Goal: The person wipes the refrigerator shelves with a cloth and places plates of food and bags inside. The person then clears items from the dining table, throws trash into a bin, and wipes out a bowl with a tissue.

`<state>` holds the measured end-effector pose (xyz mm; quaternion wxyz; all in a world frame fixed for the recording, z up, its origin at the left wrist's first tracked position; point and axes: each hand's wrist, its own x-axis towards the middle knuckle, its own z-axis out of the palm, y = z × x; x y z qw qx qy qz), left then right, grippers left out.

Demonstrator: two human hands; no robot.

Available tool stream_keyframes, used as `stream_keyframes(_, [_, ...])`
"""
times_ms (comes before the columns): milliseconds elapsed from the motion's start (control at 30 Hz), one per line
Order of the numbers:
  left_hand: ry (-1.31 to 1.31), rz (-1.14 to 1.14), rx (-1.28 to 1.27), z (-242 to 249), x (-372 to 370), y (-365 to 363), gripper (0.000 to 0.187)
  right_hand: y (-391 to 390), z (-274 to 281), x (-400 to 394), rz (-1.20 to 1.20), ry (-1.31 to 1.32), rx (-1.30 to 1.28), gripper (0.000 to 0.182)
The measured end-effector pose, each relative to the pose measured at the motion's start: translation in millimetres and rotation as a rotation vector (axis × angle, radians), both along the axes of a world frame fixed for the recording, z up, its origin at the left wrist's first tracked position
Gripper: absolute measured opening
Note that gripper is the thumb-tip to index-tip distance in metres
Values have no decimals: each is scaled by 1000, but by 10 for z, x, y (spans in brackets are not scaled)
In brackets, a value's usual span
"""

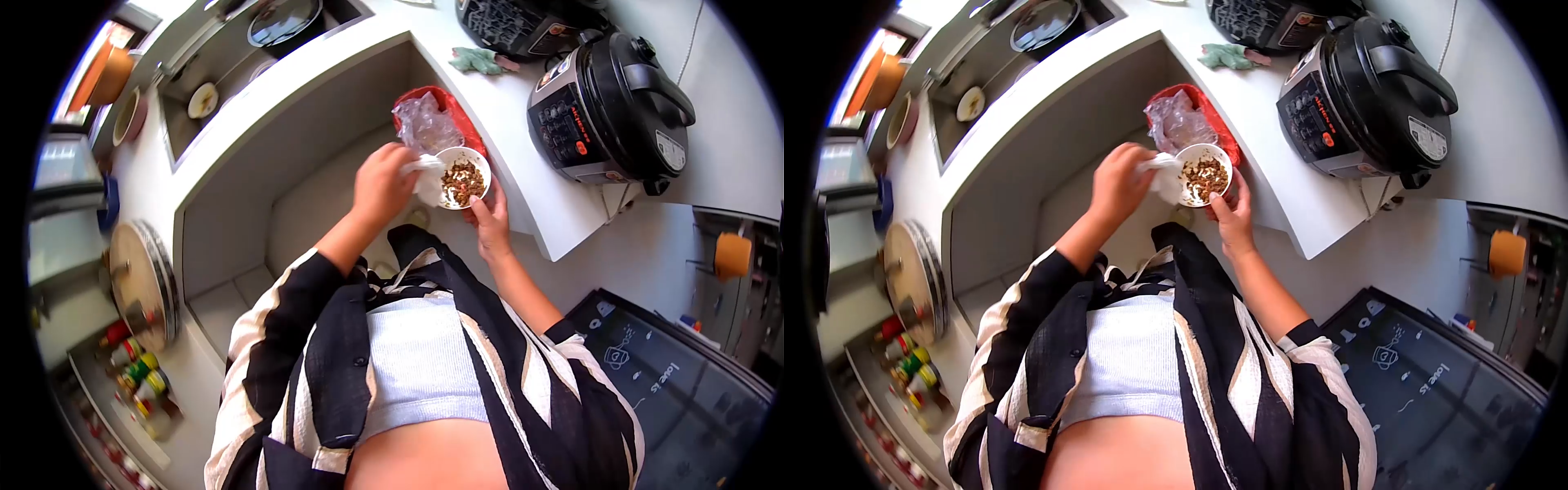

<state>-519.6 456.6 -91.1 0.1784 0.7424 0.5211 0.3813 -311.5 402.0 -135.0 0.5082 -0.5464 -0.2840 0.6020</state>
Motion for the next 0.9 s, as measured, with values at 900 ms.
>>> stream_keyframes(900, [-92,-1294,-486,-931,1012,1813,23,889,-252,-721,-677,-331,72,67])
